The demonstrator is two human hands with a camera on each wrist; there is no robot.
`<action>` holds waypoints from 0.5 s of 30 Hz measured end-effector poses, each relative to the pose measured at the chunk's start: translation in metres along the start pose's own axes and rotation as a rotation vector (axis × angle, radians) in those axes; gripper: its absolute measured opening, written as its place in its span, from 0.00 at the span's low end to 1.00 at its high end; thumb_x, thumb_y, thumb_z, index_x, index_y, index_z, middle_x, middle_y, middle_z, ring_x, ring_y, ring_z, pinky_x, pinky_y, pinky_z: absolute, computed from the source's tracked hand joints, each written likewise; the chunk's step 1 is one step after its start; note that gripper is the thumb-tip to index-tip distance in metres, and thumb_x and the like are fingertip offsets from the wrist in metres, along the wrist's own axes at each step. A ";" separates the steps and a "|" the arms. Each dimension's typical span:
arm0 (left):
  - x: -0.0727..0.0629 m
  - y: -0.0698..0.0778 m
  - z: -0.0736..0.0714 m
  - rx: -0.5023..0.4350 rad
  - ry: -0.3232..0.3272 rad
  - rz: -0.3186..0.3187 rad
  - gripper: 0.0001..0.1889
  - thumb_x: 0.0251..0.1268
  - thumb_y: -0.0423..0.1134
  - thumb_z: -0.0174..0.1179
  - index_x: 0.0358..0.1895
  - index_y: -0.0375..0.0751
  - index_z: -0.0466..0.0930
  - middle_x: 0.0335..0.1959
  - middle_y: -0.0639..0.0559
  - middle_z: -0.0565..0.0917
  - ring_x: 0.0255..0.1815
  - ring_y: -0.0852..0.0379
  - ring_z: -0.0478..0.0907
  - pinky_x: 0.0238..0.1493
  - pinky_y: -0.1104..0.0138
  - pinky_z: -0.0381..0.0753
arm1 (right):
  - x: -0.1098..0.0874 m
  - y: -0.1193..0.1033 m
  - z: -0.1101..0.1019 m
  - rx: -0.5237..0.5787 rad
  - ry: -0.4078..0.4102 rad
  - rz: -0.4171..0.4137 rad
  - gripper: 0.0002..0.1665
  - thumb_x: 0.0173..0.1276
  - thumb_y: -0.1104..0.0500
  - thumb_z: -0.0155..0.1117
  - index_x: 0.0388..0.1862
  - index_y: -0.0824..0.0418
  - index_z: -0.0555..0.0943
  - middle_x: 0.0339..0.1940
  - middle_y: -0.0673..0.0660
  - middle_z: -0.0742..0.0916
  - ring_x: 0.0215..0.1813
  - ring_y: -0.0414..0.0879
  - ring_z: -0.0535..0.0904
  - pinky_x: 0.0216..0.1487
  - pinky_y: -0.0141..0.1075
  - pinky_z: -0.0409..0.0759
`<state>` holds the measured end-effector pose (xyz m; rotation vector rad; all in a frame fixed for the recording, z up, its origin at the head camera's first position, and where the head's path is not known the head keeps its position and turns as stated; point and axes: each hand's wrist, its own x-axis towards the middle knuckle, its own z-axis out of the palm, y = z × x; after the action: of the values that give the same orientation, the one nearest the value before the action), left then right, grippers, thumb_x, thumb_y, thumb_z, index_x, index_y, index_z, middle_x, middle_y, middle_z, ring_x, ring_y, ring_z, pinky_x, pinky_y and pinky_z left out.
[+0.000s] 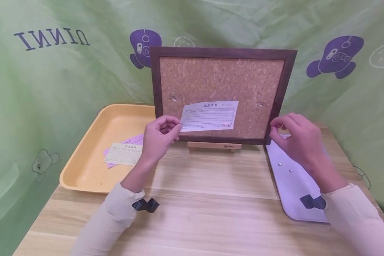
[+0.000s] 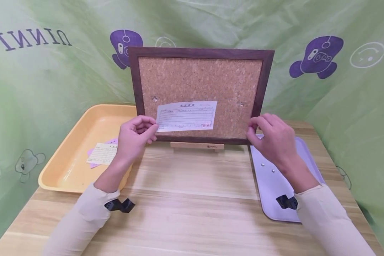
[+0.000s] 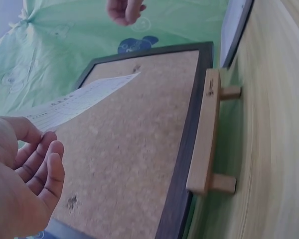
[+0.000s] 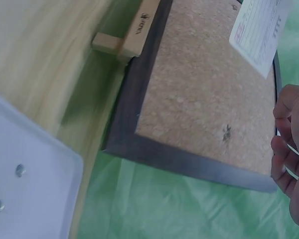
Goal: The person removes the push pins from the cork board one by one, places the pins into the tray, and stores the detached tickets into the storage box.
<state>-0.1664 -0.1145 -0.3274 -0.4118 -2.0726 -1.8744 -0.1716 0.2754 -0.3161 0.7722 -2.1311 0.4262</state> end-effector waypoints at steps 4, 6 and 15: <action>-0.002 -0.001 -0.016 0.019 0.014 -0.015 0.06 0.67 0.28 0.67 0.41 0.28 0.83 0.30 0.42 0.84 0.22 0.55 0.81 0.24 0.69 0.82 | -0.011 0.003 -0.003 -0.004 -0.024 0.027 0.07 0.60 0.63 0.65 0.36 0.65 0.85 0.29 0.59 0.87 0.32 0.56 0.82 0.32 0.45 0.74; -0.003 -0.001 -0.024 0.023 0.028 -0.018 0.06 0.67 0.28 0.67 0.41 0.26 0.83 0.30 0.40 0.83 0.22 0.56 0.81 0.23 0.70 0.82 | -0.015 0.006 -0.004 -0.011 -0.036 0.025 0.09 0.63 0.61 0.63 0.37 0.65 0.85 0.29 0.58 0.86 0.32 0.55 0.82 0.32 0.45 0.75; -0.005 -0.005 -0.057 0.011 0.098 -0.034 0.07 0.67 0.28 0.67 0.41 0.24 0.83 0.27 0.44 0.84 0.20 0.56 0.80 0.21 0.71 0.80 | -0.034 0.020 -0.010 -0.048 -0.035 0.039 0.17 0.66 0.54 0.53 0.34 0.64 0.84 0.27 0.57 0.85 0.30 0.52 0.80 0.30 0.37 0.71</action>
<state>-0.1615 -0.1715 -0.3285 -0.2772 -2.0370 -1.8628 -0.1620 0.3087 -0.3373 0.7172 -2.1843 0.3826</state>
